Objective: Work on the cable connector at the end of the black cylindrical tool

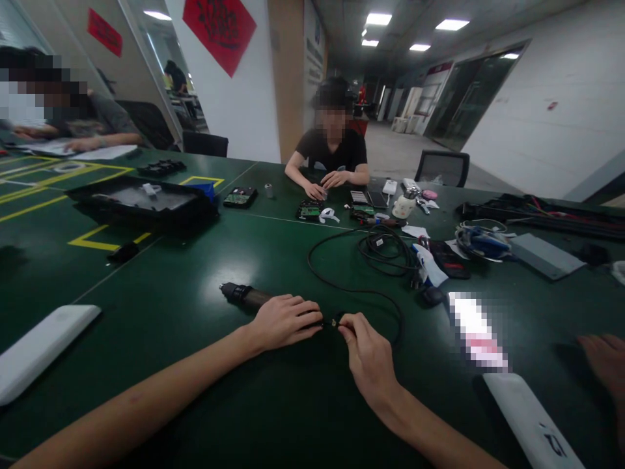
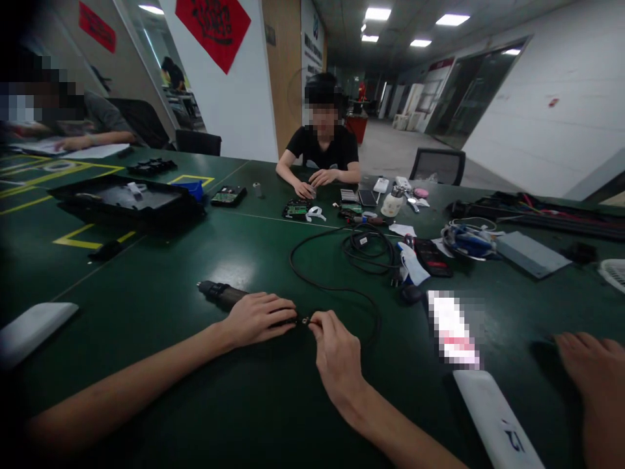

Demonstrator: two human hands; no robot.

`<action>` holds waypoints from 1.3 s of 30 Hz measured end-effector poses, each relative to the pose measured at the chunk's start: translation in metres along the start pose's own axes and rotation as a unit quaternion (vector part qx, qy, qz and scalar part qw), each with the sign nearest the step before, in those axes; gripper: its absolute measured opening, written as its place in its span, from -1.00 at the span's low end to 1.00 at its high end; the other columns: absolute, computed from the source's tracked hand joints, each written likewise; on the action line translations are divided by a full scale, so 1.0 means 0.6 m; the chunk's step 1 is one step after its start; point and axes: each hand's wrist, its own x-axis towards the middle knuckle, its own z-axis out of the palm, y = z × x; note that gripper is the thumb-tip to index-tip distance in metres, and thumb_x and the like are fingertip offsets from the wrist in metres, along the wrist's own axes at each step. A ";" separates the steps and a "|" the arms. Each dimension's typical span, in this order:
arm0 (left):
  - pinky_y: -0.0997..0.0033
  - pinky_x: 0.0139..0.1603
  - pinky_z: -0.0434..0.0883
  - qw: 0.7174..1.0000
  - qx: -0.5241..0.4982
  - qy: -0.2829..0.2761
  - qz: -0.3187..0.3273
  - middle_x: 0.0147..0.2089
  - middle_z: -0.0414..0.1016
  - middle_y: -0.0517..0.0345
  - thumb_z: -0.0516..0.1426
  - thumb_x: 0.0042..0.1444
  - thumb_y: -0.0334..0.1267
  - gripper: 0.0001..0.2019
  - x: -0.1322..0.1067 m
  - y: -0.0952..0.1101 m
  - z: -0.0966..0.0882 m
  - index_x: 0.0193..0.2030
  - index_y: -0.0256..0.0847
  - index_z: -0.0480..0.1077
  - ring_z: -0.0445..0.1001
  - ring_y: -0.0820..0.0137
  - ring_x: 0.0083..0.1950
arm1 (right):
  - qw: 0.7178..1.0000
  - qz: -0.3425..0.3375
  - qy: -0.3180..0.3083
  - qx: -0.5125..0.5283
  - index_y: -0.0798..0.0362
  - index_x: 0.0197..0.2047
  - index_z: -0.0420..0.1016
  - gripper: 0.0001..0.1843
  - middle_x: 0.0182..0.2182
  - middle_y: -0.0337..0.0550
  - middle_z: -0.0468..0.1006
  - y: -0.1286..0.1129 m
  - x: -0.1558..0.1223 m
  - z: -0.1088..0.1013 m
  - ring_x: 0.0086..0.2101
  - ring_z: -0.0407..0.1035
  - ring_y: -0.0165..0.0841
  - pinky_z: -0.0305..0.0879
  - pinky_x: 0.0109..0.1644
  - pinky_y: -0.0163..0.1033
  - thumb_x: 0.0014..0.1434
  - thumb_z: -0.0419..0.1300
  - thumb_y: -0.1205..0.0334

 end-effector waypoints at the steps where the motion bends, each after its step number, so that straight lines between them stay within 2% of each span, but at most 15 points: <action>1: 0.34 -0.15 0.40 1.000 -0.003 0.005 0.007 0.09 0.57 0.16 0.05 0.45 -0.03 -0.72 0.001 -0.001 0.001 0.12 -0.06 0.45 0.56 0.37 -0.08 | 1.000 0.015 0.005 0.021 0.01 -0.04 0.39 -0.84 -0.20 -0.16 0.51 -0.002 0.005 0.000 -0.26 0.42 -0.31 0.28 -0.21 -0.21 0.52 -0.01 0.27; 4: 0.35 -0.14 0.41 1.000 -0.010 0.016 0.015 0.10 0.57 0.17 0.05 0.45 -0.03 -0.72 0.002 -0.003 0.002 0.12 -0.07 0.45 0.55 0.37 -0.07 | 0.998 0.021 -0.016 0.062 0.00 -0.03 0.39 -0.89 -0.19 -0.18 0.50 -0.003 0.022 0.001 -0.25 0.43 -0.33 0.32 -0.17 -0.24 0.50 0.05 0.23; 8: 0.35 -0.16 0.42 1.000 -0.001 0.019 0.007 0.09 0.57 0.18 0.05 0.45 -0.01 -0.71 0.010 -0.013 0.008 0.11 -0.07 0.46 0.55 0.37 -0.09 | 0.996 0.001 -0.057 0.062 -0.01 -0.04 0.43 -0.91 -0.21 -0.18 0.50 0.012 0.039 0.003 -0.27 0.43 -0.34 0.35 -0.19 -0.25 0.46 0.12 0.23; 17: 0.33 -0.11 0.43 0.999 0.027 0.040 0.005 0.08 0.58 0.16 0.07 0.44 -0.08 -0.73 0.029 -0.027 0.020 0.13 -0.09 0.46 0.54 0.34 -0.05 | 0.997 -0.033 -0.031 0.057 0.00 0.02 0.46 -0.83 -0.20 -0.12 0.50 0.030 0.063 -0.001 -0.35 0.41 -0.36 0.39 -0.26 -0.25 0.42 0.11 0.30; 22: 0.31 -0.11 0.41 0.999 0.022 0.044 0.005 0.07 0.58 0.15 0.07 0.44 -0.10 -0.74 0.027 -0.024 0.016 0.14 -0.10 0.45 0.55 0.35 -0.06 | 0.998 -0.031 -0.011 0.047 0.03 -0.09 0.46 -0.90 -0.27 -0.14 0.49 0.029 0.070 0.001 -0.37 0.41 -0.35 0.36 -0.30 -0.26 0.40 0.12 0.31; 25: 0.30 -0.10 0.39 0.998 0.009 0.053 -0.015 0.06 0.58 0.14 0.07 0.44 -0.12 -0.76 0.026 -0.015 0.017 0.12 -0.09 0.45 0.55 0.35 -0.05 | 0.998 -0.039 -0.027 0.036 0.03 -0.12 0.46 -0.91 -0.27 -0.12 0.49 0.031 0.070 0.002 -0.34 0.43 -0.33 0.36 -0.29 -0.25 0.39 0.12 0.31; 29: 0.25 -0.08 0.37 0.997 0.002 0.055 -0.048 0.06 0.58 0.15 0.08 0.43 -0.13 -0.77 0.027 -0.006 0.020 0.11 -0.08 0.45 0.54 0.32 -0.04 | 0.997 -0.057 -0.053 0.027 0.01 -0.05 0.47 -0.87 -0.21 -0.09 0.50 0.035 0.066 0.000 -0.25 0.46 -0.29 0.40 -0.24 -0.23 0.41 0.11 0.32; 35: 0.27 -0.13 0.37 0.999 -0.017 0.036 -0.027 0.06 0.58 0.13 0.08 0.41 -0.13 -0.72 0.029 -0.010 0.013 0.18 -0.07 0.42 0.54 0.32 -0.04 | 0.995 -0.059 -0.069 0.037 -0.01 0.03 0.44 -0.83 -0.15 -0.08 0.51 0.037 0.064 -0.001 -0.20 0.47 -0.27 0.44 -0.19 -0.21 0.42 0.10 0.32; 39: 0.28 -0.10 0.38 0.999 -0.019 0.039 -0.024 0.08 0.57 0.17 0.08 0.39 -0.16 -0.75 0.029 -0.012 0.011 0.14 -0.06 0.44 0.54 0.33 -0.01 | 0.995 -0.054 -0.065 0.044 -0.01 0.02 0.45 -0.84 -0.17 -0.09 0.50 0.037 0.063 -0.002 -0.30 0.43 -0.32 0.44 -0.21 -0.20 0.42 0.11 0.31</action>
